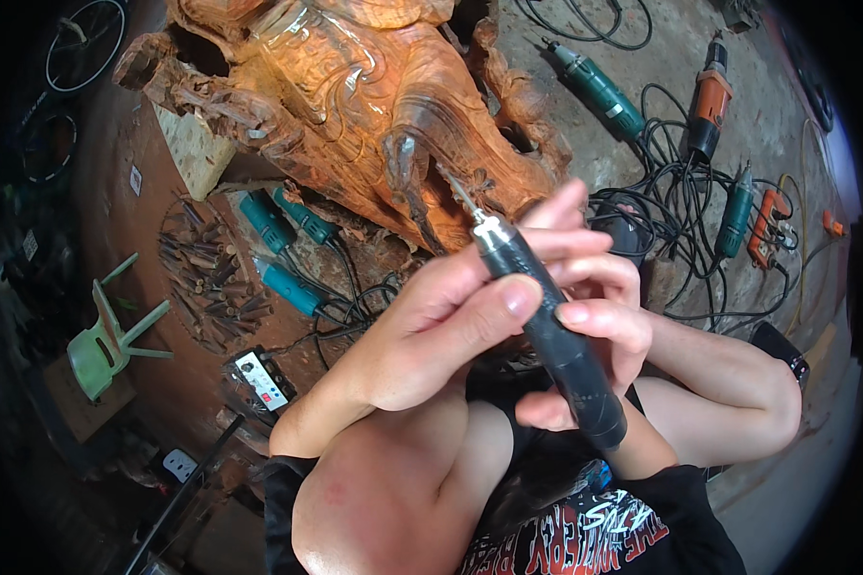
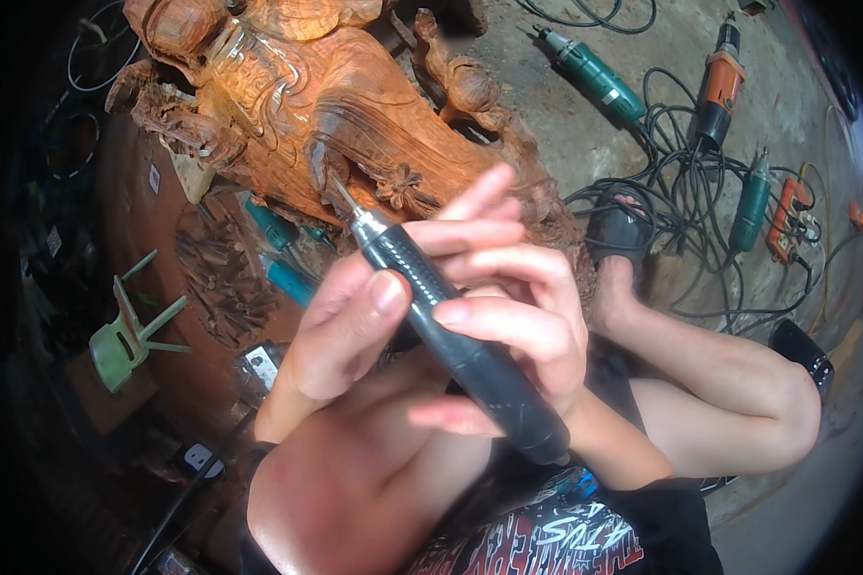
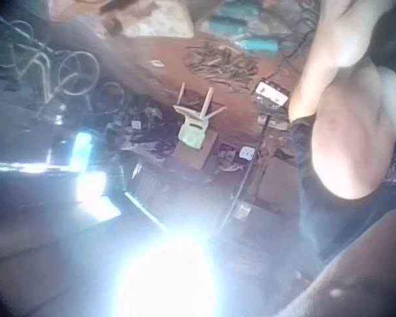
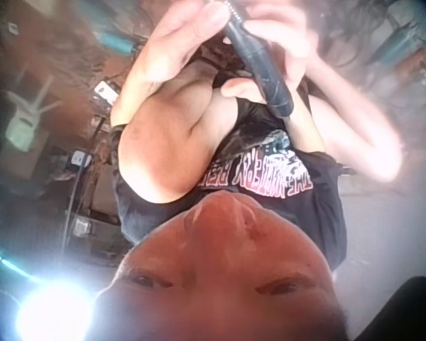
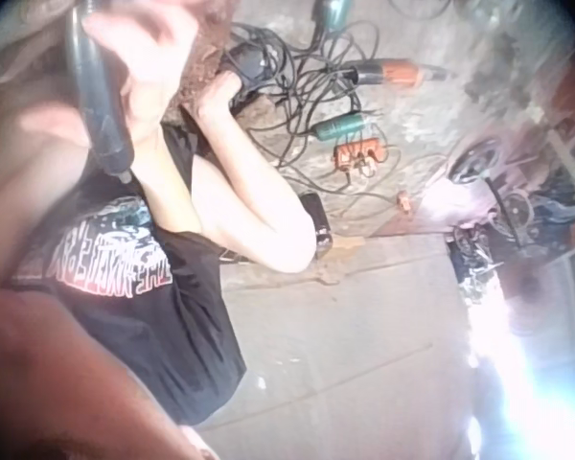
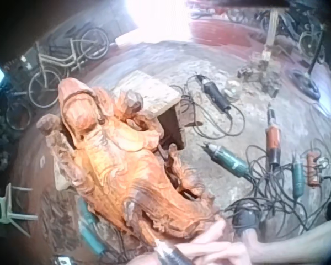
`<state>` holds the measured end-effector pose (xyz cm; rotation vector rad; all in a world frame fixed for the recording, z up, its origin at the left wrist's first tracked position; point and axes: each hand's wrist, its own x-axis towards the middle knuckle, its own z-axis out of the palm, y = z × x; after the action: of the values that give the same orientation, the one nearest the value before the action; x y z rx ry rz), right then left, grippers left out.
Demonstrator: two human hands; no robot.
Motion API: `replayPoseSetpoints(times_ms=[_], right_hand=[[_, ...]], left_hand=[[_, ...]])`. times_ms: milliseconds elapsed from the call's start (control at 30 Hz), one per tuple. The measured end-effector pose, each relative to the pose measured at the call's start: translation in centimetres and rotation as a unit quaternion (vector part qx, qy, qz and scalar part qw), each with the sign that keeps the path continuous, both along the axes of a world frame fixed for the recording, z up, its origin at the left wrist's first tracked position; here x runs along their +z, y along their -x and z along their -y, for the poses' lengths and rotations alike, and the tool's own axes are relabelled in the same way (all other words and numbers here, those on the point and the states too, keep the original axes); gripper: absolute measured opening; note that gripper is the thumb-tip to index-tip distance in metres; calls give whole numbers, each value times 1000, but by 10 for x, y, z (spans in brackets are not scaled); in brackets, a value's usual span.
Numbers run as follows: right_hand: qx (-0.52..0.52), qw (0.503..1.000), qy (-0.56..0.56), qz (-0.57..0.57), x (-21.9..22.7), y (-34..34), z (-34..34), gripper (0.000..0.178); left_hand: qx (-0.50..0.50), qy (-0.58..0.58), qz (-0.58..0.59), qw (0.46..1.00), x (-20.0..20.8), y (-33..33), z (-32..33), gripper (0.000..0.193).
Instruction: The person uses a rotary carving tool to refine details on a large wooden sculpture. They work on the torso and upper body areas, removing wood shavings and smoothing surfaces.
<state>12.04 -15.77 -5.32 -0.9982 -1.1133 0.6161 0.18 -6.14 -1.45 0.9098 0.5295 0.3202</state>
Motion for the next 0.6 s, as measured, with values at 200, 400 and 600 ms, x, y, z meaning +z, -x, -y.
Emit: replayPoseSetpoints(times_ms=[200, 400, 600], right_hand=[[-11, 998, 12, 56, -4, 0, -12, 48], [-22, 998, 16, 65, -4, 0, -18, 46], [-23, 998, 14, 64, -5, 0, -21, 45]], left_hand=[[9, -24, -29, 999, -7, 7, -2, 50], [24, -29, -34, 999, -9, 7, -4, 42], [35, -30, -31, 998, -7, 4, -5, 40]])
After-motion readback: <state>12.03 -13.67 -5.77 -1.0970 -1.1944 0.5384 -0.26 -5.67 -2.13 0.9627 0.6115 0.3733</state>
